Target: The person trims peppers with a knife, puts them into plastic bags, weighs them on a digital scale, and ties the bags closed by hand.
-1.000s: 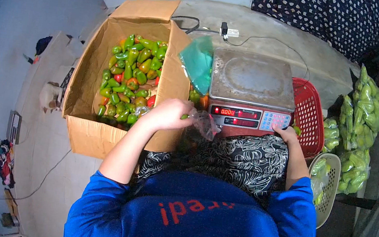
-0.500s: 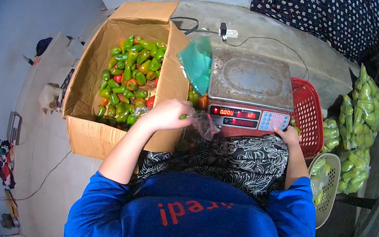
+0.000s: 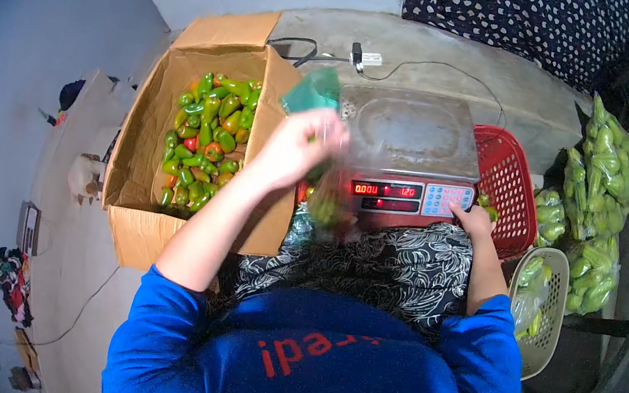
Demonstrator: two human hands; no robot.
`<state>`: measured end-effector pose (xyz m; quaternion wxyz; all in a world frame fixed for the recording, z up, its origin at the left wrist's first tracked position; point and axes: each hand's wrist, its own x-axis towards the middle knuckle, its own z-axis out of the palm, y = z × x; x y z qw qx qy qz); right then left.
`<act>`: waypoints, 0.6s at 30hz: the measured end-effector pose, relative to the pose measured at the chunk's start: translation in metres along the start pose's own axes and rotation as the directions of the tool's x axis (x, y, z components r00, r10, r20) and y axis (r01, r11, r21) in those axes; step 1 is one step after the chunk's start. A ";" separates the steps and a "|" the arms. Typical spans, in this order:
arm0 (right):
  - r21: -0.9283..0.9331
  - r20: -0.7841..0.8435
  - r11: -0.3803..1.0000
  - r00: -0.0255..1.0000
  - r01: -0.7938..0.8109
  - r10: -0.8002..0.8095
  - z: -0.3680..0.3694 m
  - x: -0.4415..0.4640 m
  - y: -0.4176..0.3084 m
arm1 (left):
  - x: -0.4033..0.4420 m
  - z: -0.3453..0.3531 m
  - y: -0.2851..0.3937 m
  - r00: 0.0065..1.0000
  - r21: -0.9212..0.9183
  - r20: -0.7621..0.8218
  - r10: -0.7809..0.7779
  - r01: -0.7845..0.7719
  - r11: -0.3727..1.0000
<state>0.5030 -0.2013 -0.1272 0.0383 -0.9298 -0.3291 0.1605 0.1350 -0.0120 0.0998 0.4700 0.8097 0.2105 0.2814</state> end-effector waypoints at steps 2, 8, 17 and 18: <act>0.175 -0.010 0.984 0.999 -0.032 0.034 0.003 0.005 0.006 | 0.028 0.000 0.011 0.981 -0.114 -0.190 0.045 -0.068 0.991; 0.563 0.026 0.749 0.913 -0.350 0.407 -0.015 -0.001 0.008 | 0.097 0.027 -0.013 0.914 -0.256 -0.395 0.093 -0.207 0.944; 0.642 -0.024 0.707 0.915 -0.295 0.403 0.057 0.054 0.064 | 0.064 0.035 -0.094 0.983 0.129 -0.181 -0.040 0.064 0.990; 0.620 -0.016 0.726 0.920 -0.298 0.392 0.054 0.054 0.061 | 0.058 0.028 -0.093 0.978 0.161 -0.207 -0.038 0.072 0.984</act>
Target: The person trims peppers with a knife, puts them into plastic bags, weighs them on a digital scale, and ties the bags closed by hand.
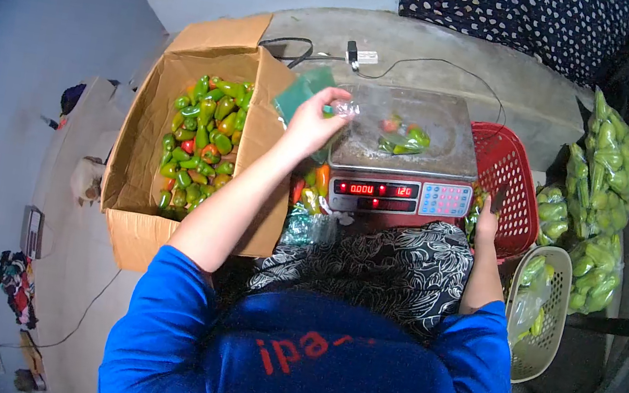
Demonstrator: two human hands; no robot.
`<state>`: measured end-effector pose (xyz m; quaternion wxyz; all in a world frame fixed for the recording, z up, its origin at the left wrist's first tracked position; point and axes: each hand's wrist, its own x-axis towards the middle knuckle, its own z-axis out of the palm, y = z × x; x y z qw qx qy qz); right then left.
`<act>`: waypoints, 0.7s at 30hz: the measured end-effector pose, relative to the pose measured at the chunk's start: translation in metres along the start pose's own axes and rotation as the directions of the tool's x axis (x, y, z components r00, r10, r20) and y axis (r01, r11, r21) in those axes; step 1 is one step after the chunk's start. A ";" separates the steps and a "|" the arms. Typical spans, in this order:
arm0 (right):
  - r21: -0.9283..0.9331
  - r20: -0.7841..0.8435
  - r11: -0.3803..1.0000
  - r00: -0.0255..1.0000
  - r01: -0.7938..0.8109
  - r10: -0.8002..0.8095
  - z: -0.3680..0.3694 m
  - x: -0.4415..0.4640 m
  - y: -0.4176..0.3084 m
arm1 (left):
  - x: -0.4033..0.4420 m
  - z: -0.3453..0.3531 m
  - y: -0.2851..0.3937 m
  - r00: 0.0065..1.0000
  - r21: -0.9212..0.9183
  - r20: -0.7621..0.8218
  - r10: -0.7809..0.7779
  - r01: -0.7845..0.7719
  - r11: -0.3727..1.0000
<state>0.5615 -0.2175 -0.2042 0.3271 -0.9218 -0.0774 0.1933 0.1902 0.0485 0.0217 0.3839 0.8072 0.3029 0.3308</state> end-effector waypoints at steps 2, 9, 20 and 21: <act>-0.054 0.025 0.998 1.000 0.011 -0.010 -0.010 -0.014 -0.015 | -0.012 -0.017 0.001 0.999 0.066 -0.054 0.002 0.002 0.998; -0.048 -0.030 0.996 0.997 0.072 -0.073 -0.020 -0.037 -0.030 | -0.038 -0.072 -0.028 0.941 -0.695 -0.032 -0.337 0.221 0.684; -0.108 0.049 0.994 0.999 0.025 -0.020 -0.025 -0.038 -0.029 | -0.041 -0.076 -0.031 0.877 -0.899 -0.041 -0.479 0.176 0.401; -0.104 0.045 0.994 0.999 0.034 -0.029 -0.024 -0.037 -0.028 | -0.040 -0.074 -0.030 0.889 -0.878 -0.069 -0.453 0.161 0.451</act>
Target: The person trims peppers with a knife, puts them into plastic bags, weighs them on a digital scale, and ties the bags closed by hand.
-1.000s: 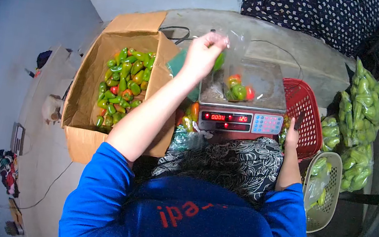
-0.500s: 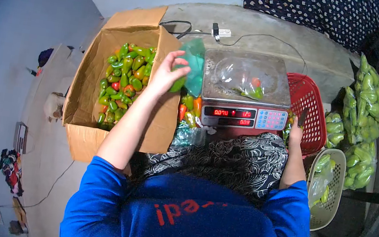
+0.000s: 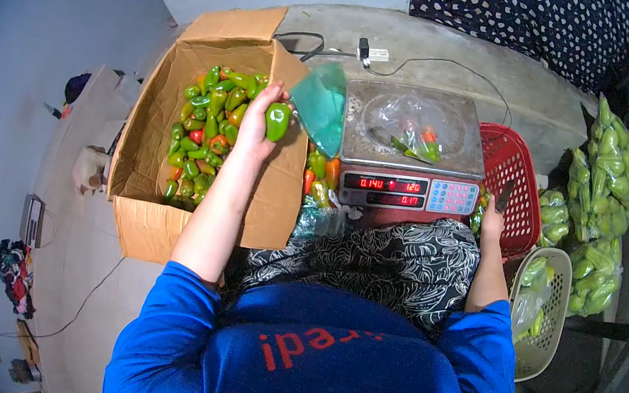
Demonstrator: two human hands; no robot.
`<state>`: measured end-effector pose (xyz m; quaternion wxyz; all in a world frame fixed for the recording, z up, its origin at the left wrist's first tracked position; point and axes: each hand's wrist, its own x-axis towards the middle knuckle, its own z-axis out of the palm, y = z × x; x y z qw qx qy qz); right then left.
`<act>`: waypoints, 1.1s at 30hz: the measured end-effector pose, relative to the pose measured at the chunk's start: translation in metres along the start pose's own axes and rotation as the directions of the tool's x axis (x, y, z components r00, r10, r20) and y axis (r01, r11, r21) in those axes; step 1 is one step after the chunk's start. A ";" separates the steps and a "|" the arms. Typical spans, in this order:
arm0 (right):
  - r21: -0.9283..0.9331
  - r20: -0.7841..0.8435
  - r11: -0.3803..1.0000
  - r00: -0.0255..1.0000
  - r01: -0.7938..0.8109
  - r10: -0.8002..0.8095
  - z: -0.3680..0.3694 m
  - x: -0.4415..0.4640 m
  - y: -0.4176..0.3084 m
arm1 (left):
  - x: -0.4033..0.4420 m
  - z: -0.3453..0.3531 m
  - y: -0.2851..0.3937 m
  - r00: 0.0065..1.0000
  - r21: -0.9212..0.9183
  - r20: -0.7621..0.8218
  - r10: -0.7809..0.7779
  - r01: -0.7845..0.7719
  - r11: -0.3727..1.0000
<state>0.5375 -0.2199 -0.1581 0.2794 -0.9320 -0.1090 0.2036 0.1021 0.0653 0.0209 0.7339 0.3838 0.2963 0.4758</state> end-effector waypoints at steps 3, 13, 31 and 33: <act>0.002 -0.016 1.000 1.000 0.027 -0.027 0.001 0.001 -0.001 | -0.009 0.014 -0.003 0.990 0.378 0.106 0.092 -0.125 0.917; -0.018 -0.037 0.997 0.996 0.080 -0.081 0.000 -0.003 -0.007 | 0.007 0.038 -0.055 0.943 0.309 -0.006 -0.332 0.317 0.897; 0.160 -0.007 0.984 0.997 0.073 -0.073 0.022 0.029 0.006 | 0.052 0.065 -0.141 0.938 0.882 0.119 0.326 -0.250 0.398; 0.164 -0.038 0.981 0.994 0.106 -0.101 0.022 0.023 0.005 | 0.056 0.061 -0.128 0.932 0.850 0.060 0.358 -0.235 0.471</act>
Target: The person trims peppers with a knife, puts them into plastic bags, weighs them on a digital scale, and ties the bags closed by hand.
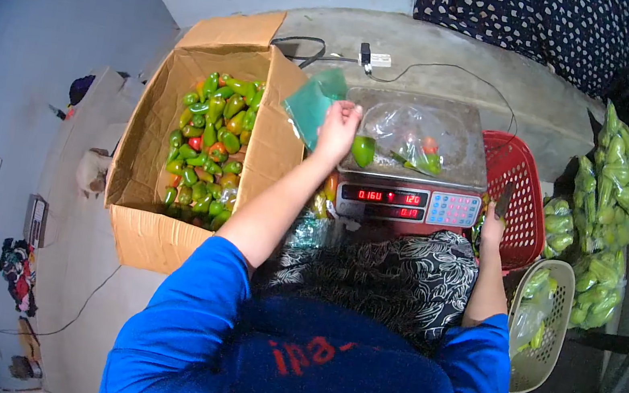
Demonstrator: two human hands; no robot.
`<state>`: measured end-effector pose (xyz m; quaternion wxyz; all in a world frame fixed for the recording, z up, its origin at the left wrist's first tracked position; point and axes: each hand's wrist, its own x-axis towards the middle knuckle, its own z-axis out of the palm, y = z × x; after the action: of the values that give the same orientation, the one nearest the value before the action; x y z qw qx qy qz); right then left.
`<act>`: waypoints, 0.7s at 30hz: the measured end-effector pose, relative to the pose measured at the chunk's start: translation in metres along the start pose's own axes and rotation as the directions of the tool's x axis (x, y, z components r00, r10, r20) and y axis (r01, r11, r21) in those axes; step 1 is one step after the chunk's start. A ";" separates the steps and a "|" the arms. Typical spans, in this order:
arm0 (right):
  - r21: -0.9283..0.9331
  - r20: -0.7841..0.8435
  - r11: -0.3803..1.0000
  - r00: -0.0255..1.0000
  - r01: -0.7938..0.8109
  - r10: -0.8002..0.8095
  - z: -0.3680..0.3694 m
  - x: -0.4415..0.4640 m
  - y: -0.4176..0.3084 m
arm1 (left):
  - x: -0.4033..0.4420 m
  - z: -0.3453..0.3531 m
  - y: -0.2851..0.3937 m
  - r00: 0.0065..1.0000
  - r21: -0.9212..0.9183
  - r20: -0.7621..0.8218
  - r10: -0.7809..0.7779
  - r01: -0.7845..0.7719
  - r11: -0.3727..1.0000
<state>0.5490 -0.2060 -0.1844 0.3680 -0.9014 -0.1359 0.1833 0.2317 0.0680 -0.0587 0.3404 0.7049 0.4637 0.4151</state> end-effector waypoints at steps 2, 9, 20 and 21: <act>-0.003 0.007 1.000 1.000 -0.012 0.012 -0.009 -0.018 -0.019 | 0.014 -0.012 -0.011 0.999 0.020 -0.043 0.033 -0.032 0.999; -0.083 0.009 0.996 1.000 -0.024 0.025 -0.008 -0.003 -0.003 | 0.045 -0.041 -0.041 0.988 -0.185 -0.151 0.016 -0.044 0.982; -0.007 0.025 1.000 1.000 -0.009 0.009 0.007 0.025 0.028 | 0.028 -0.044 -0.015 0.996 -0.222 -0.085 0.015 -0.033 0.975; -0.017 0.029 1.000 0.999 -0.012 0.012 0.006 0.024 0.027 | 0.028 -0.042 -0.016 0.996 -0.211 -0.087 0.030 -0.048 0.976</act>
<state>0.5707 -0.2122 -0.2128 0.3573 -0.9025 -0.1374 0.1976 0.1945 0.1038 -0.0475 0.3862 0.6554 0.4164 0.4979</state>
